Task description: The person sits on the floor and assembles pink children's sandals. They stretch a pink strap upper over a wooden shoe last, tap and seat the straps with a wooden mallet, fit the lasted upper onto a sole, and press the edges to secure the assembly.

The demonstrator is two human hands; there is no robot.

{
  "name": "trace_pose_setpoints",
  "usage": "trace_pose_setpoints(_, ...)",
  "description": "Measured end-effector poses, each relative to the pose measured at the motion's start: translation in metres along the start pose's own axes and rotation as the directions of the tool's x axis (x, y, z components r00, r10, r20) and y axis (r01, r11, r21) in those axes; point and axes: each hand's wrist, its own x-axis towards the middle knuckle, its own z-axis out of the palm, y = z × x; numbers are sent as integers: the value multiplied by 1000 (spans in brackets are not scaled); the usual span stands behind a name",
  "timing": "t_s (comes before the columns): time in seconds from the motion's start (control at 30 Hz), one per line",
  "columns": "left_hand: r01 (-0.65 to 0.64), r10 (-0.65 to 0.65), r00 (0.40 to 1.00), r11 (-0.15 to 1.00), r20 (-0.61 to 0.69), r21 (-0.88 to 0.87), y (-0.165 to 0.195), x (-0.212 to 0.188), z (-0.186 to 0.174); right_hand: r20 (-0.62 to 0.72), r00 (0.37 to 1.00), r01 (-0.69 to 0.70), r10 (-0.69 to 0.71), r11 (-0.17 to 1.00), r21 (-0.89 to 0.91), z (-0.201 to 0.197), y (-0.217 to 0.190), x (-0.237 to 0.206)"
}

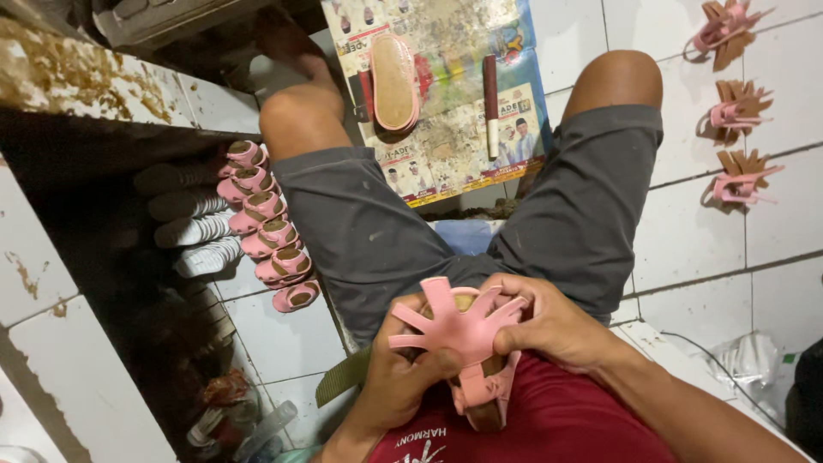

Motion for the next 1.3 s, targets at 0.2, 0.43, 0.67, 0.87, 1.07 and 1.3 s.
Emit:
trace_pose_setpoints(0.2, -84, 84, 996, 996, 8, -18, -7, 0, -2, 8, 998, -68, 68, 987, 145, -7, 12, -1)
trace_pose_setpoints(0.43, -82, 82, 997, 994, 0, -77, -23, -1, -15, 7, 1000, -23, 23, 995, 101, -1, 2, -5)
trace_pose_setpoints(0.67, -85, 84, 996, 984, -15, -155, -21, 3, -10, -151, 987, 33, -57, 987, -156, 7, -12, -13)
trace_pose_setpoints(0.87, 23, -30, 995, 997, 100, 74, 27, 6, 23, 51, 977, 207, -206, 978, -29, 23, -57, -48)
trace_pose_setpoints(1.07, 107, -125, 987, 979, 97, 176, 52, 6, 38, -249, 957, 20, -147, 892, -452, 41, -55, -40)
trace_pose_setpoints(1.3, 89, -100, 994, 978, 47, 190, 38, 12, 17, -126, 958, 173, -256, 873, -457, 24, -30, -14)
